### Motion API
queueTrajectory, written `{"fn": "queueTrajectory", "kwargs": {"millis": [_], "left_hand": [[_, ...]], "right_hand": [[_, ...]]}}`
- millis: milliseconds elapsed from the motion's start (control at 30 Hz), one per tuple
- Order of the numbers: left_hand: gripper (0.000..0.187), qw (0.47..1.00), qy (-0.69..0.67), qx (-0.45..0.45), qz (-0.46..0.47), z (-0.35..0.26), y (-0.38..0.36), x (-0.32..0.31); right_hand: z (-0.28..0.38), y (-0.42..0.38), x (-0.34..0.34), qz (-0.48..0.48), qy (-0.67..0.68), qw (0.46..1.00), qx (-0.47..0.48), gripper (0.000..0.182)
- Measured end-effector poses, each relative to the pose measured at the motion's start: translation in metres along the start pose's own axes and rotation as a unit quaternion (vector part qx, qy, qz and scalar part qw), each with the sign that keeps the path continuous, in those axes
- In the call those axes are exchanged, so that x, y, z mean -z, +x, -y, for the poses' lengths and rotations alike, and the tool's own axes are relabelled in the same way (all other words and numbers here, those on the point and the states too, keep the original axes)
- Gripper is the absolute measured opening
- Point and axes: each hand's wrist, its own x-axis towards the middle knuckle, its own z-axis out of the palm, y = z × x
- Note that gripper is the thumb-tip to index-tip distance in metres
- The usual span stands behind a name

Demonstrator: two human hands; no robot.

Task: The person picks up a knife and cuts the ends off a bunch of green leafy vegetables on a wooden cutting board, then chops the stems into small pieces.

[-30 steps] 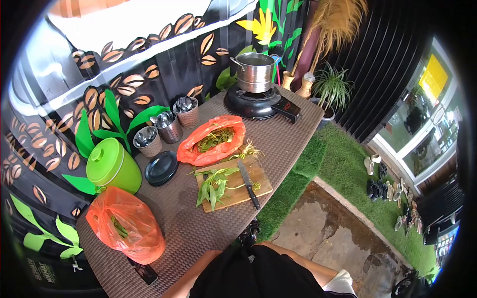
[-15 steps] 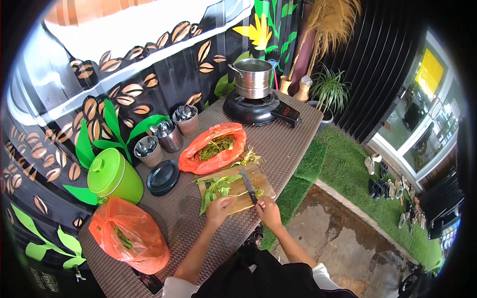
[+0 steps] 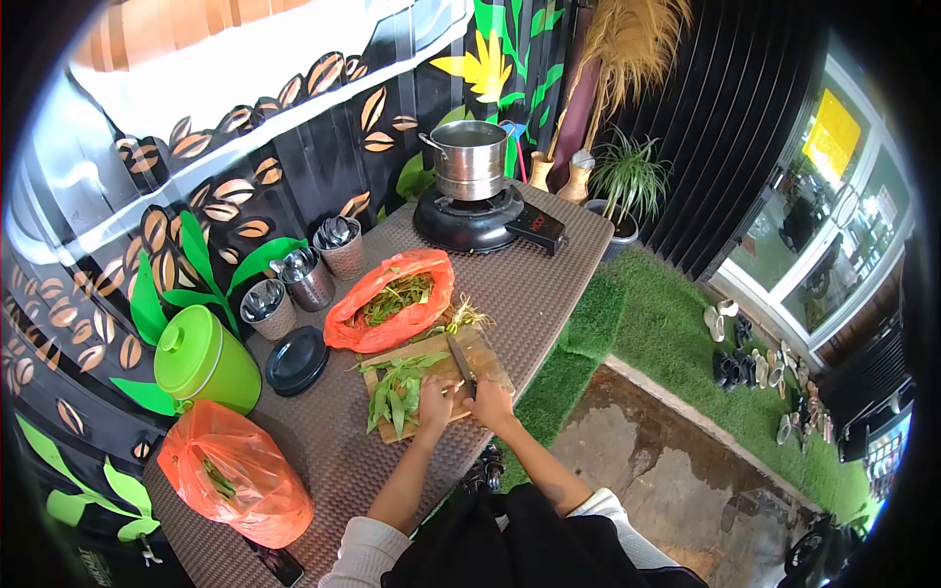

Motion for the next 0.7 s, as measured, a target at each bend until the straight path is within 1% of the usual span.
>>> {"fn": "queueTrajectory", "kwargs": {"millis": [67, 133, 233, 300, 367, 433, 500, 567, 700], "left_hand": [[0.012, 0.999, -0.033, 0.008, -0.014, -0.002, -0.004, -0.001], [0.012, 0.999, -0.029, 0.014, -0.020, -0.003, -0.005, -0.002], [0.011, 0.999, -0.030, 0.024, -0.019, -0.004, -0.004, 0.000], [0.010, 0.999, -0.032, 0.030, -0.017, -0.003, -0.005, -0.001], [0.011, 0.999, -0.037, 0.016, -0.015, -0.001, -0.003, 0.001], [0.010, 0.999, -0.042, 0.011, -0.009, -0.002, -0.004, 0.002], [0.010, 0.999, -0.048, 0.007, 0.000, -0.003, -0.003, 0.005], [0.011, 0.999, -0.041, -0.017, 0.031, -0.004, -0.001, 0.008], [0.012, 0.998, -0.047, -0.032, 0.038, -0.001, -0.003, 0.007]], "right_hand": [[-0.001, 0.006, 0.003, 0.005, 0.002, 1.000, -0.011, 0.045], [-0.003, 0.010, 0.001, -0.029, 0.031, 0.999, -0.024, 0.043], [-0.010, 0.007, -0.015, -0.035, 0.042, 0.998, -0.016, 0.040], [-0.004, -0.007, -0.015, -0.039, 0.044, 0.998, -0.026, 0.040], [0.001, -0.018, -0.017, -0.043, 0.048, 0.997, -0.035, 0.040], [0.001, -0.027, -0.019, -0.073, 0.056, 0.995, -0.038, 0.040], [-0.001, -0.030, -0.021, -0.070, 0.048, 0.995, -0.046, 0.039], [-0.001, -0.034, -0.024, -0.065, 0.038, 0.996, -0.052, 0.038], [0.000, -0.036, -0.034, -0.091, 0.029, 0.993, -0.071, 0.035]]}}
